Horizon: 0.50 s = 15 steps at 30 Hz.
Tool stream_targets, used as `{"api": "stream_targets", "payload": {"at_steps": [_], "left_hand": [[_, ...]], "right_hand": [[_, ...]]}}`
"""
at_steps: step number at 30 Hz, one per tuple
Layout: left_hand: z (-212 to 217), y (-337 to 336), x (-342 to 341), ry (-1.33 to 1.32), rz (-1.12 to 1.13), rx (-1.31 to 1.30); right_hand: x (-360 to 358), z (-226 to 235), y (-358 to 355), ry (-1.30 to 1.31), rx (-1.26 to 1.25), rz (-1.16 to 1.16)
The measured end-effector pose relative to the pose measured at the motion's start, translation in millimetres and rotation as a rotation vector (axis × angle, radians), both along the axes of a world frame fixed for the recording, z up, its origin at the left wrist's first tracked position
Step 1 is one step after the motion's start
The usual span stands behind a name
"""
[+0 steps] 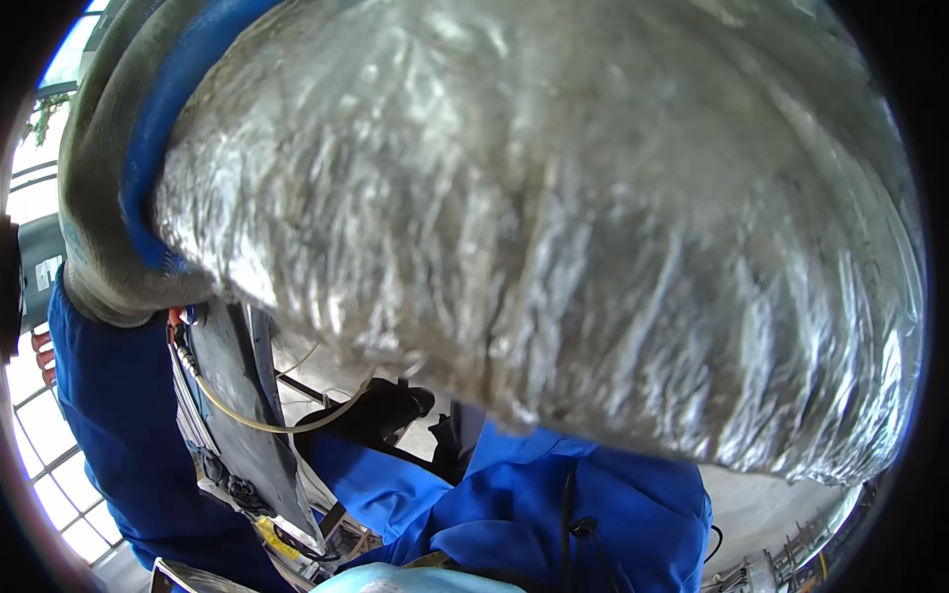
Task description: Polishing a set of metal rods on a workbench using a handheld pneumatic tool and a cloth.
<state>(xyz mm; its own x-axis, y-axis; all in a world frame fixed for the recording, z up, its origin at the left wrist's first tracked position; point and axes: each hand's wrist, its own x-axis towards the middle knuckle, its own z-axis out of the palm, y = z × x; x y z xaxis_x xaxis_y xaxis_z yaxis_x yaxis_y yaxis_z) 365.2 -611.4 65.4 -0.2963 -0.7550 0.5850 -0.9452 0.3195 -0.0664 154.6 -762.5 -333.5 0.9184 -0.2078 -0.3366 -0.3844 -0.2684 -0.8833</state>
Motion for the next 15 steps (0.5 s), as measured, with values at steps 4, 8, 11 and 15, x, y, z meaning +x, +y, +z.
{"api": "stream_targets", "payload": {"at_steps": [4, 8, 11, 15], "left_hand": [[16, -33, -1, 0.015, -0.045, -0.038], [23, -54, -1, 0.023, -0.084, -0.071], [17, -60, 5, 0.031, -0.103, -0.090], [15, -62, 15, 0.034, -0.114, -0.118]], "right_hand": [[-36, -82, 10, 0.021, -0.575, 0.305], [-180, -163, -13, 0.044, -1.141, 0.622], [-151, -152, -19, 0.075, -1.170, 0.280], [-99, -140, -27, 0.111, -1.171, -0.400]]}}
